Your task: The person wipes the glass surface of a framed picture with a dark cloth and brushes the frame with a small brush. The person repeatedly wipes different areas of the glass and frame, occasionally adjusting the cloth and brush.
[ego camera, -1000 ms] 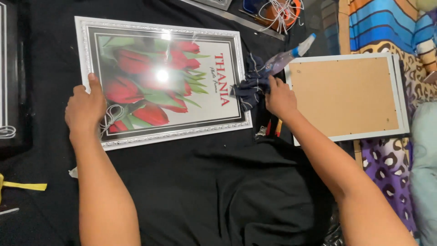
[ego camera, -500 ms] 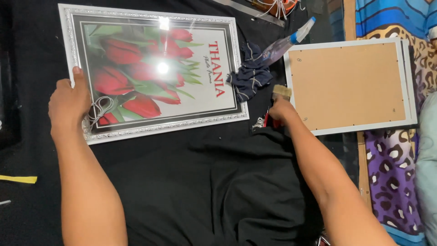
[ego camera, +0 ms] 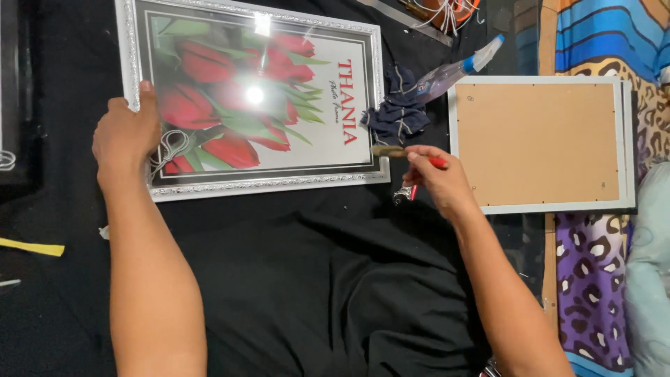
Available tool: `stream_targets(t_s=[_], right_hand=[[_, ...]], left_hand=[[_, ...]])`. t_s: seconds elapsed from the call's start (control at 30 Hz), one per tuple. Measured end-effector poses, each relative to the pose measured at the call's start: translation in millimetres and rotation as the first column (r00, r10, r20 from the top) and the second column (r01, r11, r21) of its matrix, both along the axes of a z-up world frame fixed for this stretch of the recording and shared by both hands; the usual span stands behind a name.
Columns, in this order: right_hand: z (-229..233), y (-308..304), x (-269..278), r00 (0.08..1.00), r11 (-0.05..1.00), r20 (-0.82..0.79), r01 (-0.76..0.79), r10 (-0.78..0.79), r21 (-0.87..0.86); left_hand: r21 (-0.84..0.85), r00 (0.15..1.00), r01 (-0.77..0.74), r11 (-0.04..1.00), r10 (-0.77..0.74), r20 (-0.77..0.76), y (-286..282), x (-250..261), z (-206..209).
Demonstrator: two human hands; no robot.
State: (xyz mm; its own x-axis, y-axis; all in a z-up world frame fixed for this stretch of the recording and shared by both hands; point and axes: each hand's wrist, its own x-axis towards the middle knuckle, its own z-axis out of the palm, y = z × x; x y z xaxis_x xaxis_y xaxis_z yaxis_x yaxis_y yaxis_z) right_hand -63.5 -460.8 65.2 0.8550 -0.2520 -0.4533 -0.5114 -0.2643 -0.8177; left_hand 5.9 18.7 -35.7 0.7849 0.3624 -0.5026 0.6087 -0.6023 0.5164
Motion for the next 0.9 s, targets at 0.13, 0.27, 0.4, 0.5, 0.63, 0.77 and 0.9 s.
stream_targets(t_s=[0.13, 0.27, 0.4, 0.5, 0.63, 0.77, 0.9], right_hand=[[1.8, 30.3, -12.5, 0.990, 0.780, -0.084, -0.143, 0.116, -0.610], [-6.3, 48.6, -19.0, 0.978, 0.748, -0.203, -0.170, 0.049, -0.642], [-23.9, 90.0, -34.6, 0.988, 0.902, -0.129, 0.020, -0.084, -0.432], [-76.5, 117.6, -54.5, 0.998, 0.959, 0.050, 0.048, -0.035, -0.278], [-54.7, 224.5, -66.3, 0.997, 0.967, 0.043, -0.047, 0.060, -0.251], [-64.2, 310.1, -67.6, 0.957, 0.928, 0.034, -0.271, 0.288, -0.256], [-62.0, 374.0, -58.0, 0.936, 0.933, -0.016, -0.348, 0.350, 0.091]], left_hand=[[-0.009, 0.999, -0.038, 0.999, 0.038, 0.021, 3.4, 0.3, -1.2], [-0.080, 0.999, -0.041, 0.996, 0.043, 0.024, 1.8, -3.4, 17.4], [-0.115, 0.991, -0.073, 0.991, 0.085, 0.102, 8.7, -6.8, 37.5], [-0.157, 0.972, -0.105, 0.982, 0.135, 0.193, 19.0, -17.5, 56.2], [-0.180, 0.953, -0.195, 0.964, 0.230, 0.198, 33.8, -31.2, 67.6], [-0.222, 0.945, -0.249, 0.943, 0.286, 0.158, 39.5, -33.4, 67.3], [-0.278, 0.942, -0.254, 0.926, 0.303, 0.147, 39.2, -32.2, 70.0]])
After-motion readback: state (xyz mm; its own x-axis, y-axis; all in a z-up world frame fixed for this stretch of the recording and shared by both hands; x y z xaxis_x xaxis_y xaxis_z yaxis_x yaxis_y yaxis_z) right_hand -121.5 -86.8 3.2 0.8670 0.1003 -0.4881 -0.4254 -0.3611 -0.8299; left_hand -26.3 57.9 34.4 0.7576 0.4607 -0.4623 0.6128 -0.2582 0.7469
